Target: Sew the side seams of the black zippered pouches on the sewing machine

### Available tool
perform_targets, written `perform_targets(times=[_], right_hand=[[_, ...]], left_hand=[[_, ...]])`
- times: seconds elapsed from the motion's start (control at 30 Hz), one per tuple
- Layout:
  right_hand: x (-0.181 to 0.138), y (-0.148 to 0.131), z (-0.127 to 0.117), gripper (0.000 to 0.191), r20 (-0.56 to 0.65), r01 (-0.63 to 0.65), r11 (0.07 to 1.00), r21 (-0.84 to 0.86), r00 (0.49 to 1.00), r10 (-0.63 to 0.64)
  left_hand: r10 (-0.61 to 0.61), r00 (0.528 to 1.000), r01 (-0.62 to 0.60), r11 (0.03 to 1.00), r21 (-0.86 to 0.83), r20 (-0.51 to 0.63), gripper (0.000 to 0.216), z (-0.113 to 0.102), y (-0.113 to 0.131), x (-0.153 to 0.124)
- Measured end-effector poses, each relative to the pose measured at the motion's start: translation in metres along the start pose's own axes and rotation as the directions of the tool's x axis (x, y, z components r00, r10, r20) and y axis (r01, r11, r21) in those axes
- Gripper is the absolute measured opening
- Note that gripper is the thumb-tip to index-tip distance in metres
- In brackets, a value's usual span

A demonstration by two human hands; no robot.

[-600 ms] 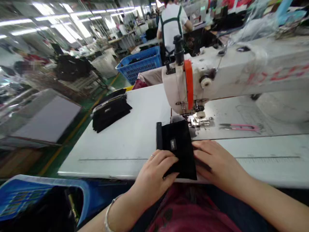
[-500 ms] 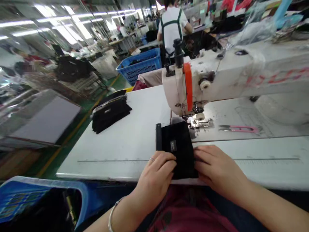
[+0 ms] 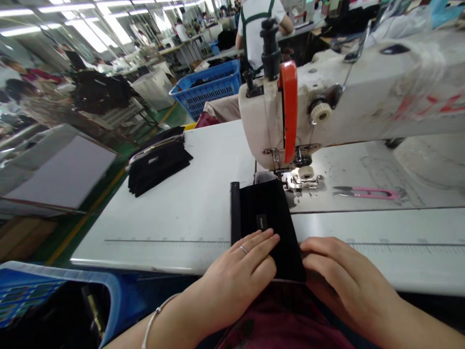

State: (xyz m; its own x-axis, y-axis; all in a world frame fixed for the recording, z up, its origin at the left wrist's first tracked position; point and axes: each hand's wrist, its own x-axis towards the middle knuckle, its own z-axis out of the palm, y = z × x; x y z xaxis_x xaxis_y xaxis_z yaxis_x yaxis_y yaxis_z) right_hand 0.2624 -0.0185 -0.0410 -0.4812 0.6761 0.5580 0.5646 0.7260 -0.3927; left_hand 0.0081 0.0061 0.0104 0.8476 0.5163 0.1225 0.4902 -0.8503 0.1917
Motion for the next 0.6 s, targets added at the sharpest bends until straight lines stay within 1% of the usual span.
perform_targets(times=[0.1, 0.2, 0.27, 0.33, 0.37, 0.4, 0.47, 0.53, 0.6], right_hand=[[-0.006, 0.002, 0.0, 0.029, 0.031, 0.042, 0.998, -0.041, 0.999, -0.041], [-0.006, 0.002, -0.003, 0.032, 0.026, 0.038, 0.998, -0.047, 0.999, -0.037], [-0.001, 0.001, -0.006, 0.029, 0.043, 0.096, 0.994, -0.056, 0.995, -0.094], [0.006, -0.001, -0.008, 0.03, 0.068, 0.174, 0.981, -0.08, 0.983, -0.169], [0.01, -0.002, -0.008, 0.033, 0.074, 0.196, 0.976, -0.098, 0.979, -0.189], [0.012, -0.004, -0.008, 0.037, 0.067, 0.198, 0.973, -0.116, 0.979, -0.191], [0.014, -0.006, -0.006, 0.042, 0.058, 0.168, 0.977, -0.13, 0.985, -0.162], [0.014, -0.007, -0.003, 0.044, 0.055, 0.141, 0.982, -0.126, 0.989, -0.135], [0.012, -0.006, 0.0, 0.044, 0.058, 0.125, 0.984, -0.125, 0.991, -0.118]], left_hand=[[-0.024, 1.0, 0.024, 0.999, -0.038, 0.01, 0.017, -0.007, 0.0, 0.003], [-0.056, 0.998, 0.059, 0.988, -0.143, 0.024, 0.027, -0.017, -0.007, 0.018], [-0.092, 0.995, 0.085, 0.984, -0.158, -0.038, 0.027, -0.017, -0.018, 0.033], [-0.123, 0.984, 0.116, 0.991, -0.062, -0.131, 0.028, -0.01, -0.033, 0.048], [-0.11, 0.982, 0.114, 0.993, 0.019, -0.152, 0.031, -0.003, -0.04, 0.055], [-0.072, 0.986, 0.088, 0.991, 0.098, -0.152, 0.033, 0.003, -0.047, 0.06], [-0.009, 0.994, 0.033, 0.977, 0.209, -0.113, 0.036, 0.014, -0.057, 0.066], [-0.002, 0.996, 0.025, 0.969, 0.247, -0.093, 0.038, 0.021, -0.062, 0.067], [-0.019, 0.995, 0.042, 0.968, 0.246, -0.097, 0.039, 0.022, -0.064, 0.066]])
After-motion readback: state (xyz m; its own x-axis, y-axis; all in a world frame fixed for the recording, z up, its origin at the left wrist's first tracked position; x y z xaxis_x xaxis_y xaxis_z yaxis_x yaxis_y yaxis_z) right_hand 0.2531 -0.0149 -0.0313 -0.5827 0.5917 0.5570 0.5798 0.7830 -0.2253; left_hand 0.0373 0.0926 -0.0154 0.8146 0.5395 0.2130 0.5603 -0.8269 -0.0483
